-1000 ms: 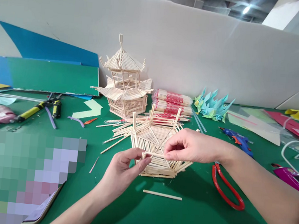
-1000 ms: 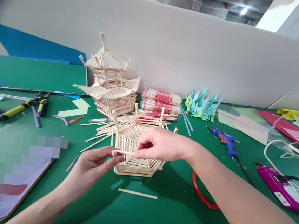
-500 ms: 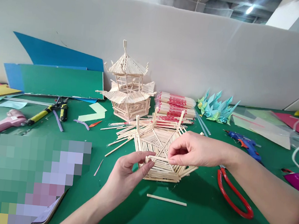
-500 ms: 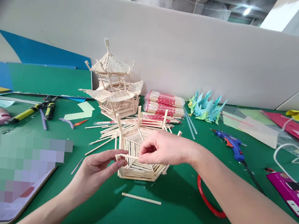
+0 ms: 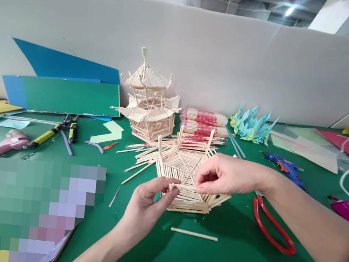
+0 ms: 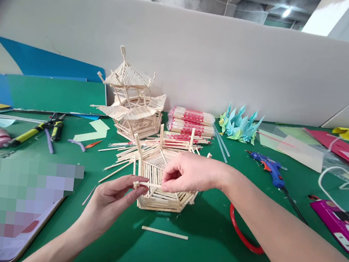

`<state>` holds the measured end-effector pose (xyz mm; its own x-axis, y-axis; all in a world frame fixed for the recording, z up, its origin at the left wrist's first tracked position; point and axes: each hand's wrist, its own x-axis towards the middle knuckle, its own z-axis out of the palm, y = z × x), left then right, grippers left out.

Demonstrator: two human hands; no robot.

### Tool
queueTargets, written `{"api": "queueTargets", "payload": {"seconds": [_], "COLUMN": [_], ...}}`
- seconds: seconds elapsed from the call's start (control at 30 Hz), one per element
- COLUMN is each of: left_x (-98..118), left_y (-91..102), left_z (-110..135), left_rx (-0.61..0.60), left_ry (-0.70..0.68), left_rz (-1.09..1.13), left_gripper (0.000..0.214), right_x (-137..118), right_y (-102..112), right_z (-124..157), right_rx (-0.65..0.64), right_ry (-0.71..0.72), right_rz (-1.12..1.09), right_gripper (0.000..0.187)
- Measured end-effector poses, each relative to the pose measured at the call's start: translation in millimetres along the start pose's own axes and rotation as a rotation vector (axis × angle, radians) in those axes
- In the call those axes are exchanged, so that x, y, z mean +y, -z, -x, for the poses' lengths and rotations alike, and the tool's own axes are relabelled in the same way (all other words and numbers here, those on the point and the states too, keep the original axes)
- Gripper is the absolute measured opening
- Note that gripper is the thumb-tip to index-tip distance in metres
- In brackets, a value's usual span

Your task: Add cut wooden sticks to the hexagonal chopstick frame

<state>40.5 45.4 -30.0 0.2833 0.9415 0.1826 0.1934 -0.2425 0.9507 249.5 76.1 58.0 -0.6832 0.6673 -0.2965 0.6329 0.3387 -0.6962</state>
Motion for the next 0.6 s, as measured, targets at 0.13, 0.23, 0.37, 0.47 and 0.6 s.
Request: {"api": "queueTargets", "payload": {"seconds": [0.13, 0.23, 0.37, 0.47, 0.6], "left_x": [2.1, 2.6, 4.1, 6.9, 7.4], "left_y": [-1.4, -1.3, -0.1, 0.2, -0.6], "left_z": [0.0, 0.0, 0.2, 0.2, -0.6], "left_rx": [-0.005, -0.009, -0.016, -0.031, -0.035], "left_ry": [0.051, 0.072, 0.089, 0.093, 0.113], "left_rz": [0.054, 0.081, 0.098, 0.097, 0.101], "left_gripper": [0.012, 0.012, 0.013, 0.012, 0.013], "right_x": [0.5, -0.1, -1.9, -2.4, -1.6], "right_y": [0.4, 0.4, 0.7, 1.0, 0.2], "right_z": [0.3, 0.4, 0.4, 0.6, 1.6], "right_rx": [-0.005, -0.010, -0.012, -0.017, -0.015], "right_ry": [-0.005, -0.012, -0.016, -0.016, -0.009], "right_rz": [0.002, -0.003, -0.012, -0.021, -0.018], "right_gripper": [0.013, 0.013, 0.013, 0.013, 0.012]}}
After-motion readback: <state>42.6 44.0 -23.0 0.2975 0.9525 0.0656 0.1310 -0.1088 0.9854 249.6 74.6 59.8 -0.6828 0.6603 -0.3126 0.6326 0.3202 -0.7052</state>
